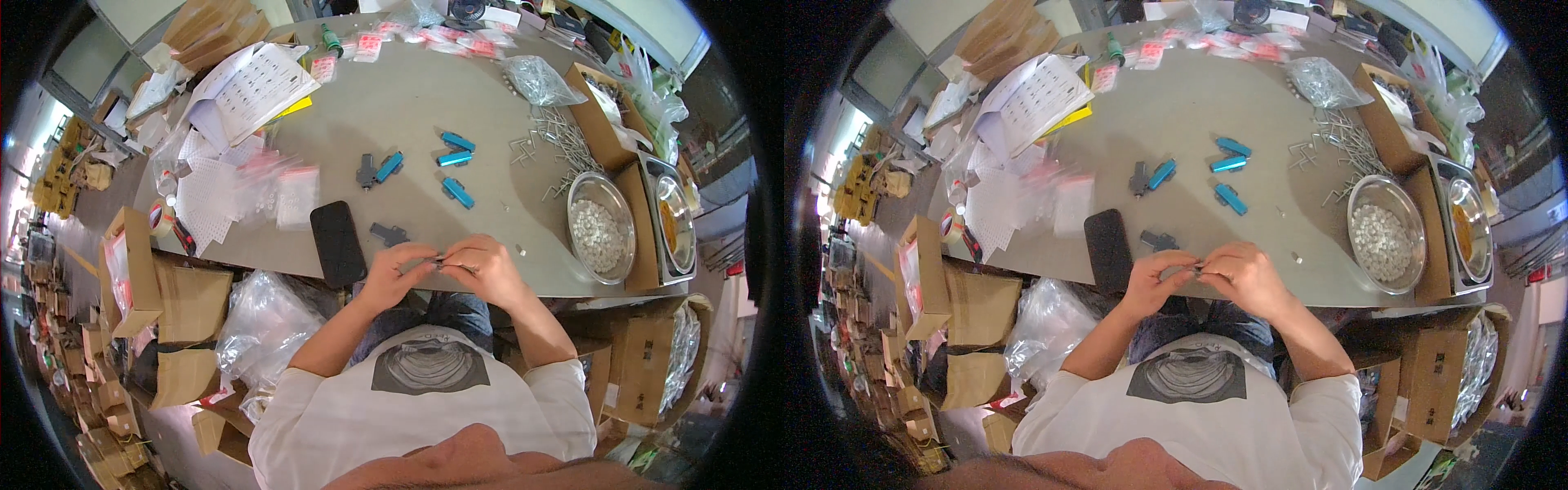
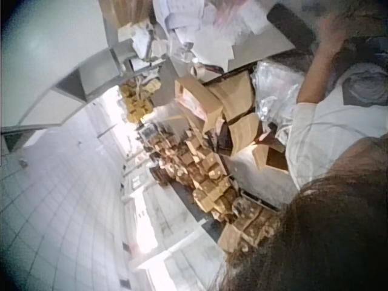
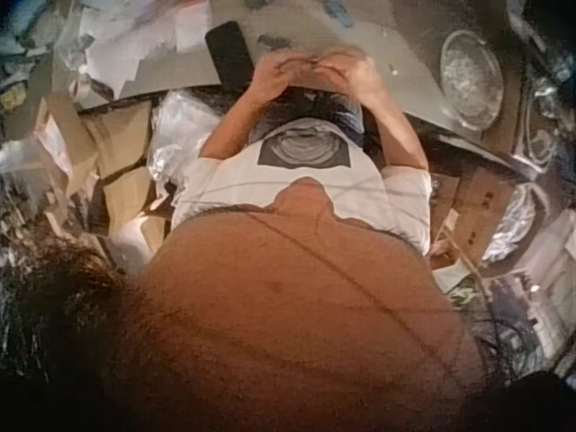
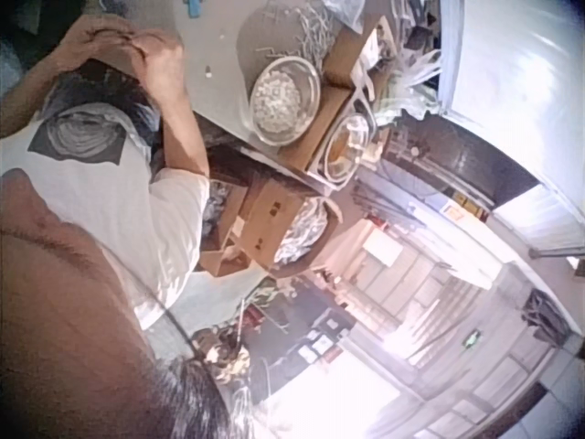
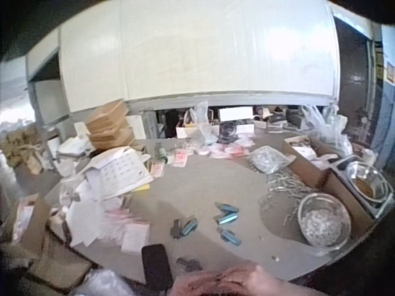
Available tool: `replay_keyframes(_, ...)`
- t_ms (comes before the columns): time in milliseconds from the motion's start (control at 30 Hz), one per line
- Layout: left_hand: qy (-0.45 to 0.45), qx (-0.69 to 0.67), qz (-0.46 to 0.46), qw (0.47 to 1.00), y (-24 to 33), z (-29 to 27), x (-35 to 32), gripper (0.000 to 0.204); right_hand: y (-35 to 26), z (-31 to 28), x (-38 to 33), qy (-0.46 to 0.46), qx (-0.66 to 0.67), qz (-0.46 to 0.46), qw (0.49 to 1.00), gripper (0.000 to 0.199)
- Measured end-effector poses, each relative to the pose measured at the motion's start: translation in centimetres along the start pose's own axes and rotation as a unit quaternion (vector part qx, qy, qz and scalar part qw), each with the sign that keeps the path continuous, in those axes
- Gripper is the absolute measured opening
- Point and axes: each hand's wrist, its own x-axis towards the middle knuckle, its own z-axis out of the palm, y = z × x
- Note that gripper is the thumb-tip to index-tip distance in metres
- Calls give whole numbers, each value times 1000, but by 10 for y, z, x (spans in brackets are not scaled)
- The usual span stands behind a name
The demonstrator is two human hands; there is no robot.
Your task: The person walks through a warehouse and approaches a workbench. They unpack a plastic bag containing small blue and grey components and metal fasteners. The person then assembles these parts by hand, inserting the fasteners into the components and placing the finished units into a cardboard box.
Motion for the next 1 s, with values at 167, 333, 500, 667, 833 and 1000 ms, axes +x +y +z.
replay_keyframes(167, 63, 180, 95, 977, 4, 8, 4, 14, 10, 6, -13, 13, 1, 53, 999, 14)
replay_keyframes(333, 58, 220, 132, 965, 1, 20, 4, 13, 15, 13, -21, 24, -25, 58, 998, 16)
replay_keyframes(500, 33, 240, 156, 957, 7, 24, 5, 12, 10, 12, -23, 14, -4, 15, 1000, 15)
replay_keyframes(667, 46, 233, 153, 959, 17, 12, 4, 12, 6, 2, -34, 5, 13, 57, 998, 18)
replay_keyframes(833, 29, 232, 96, 968, 20, 4, 12, 11, 3, -16, -46, 50, 0, 63, 997, 13)
replay_keyframes(1000, 61, 420, -43, 904, -8, -77, 61, 28, 16, -61, -119, 170, 302, 192, 918, 10)
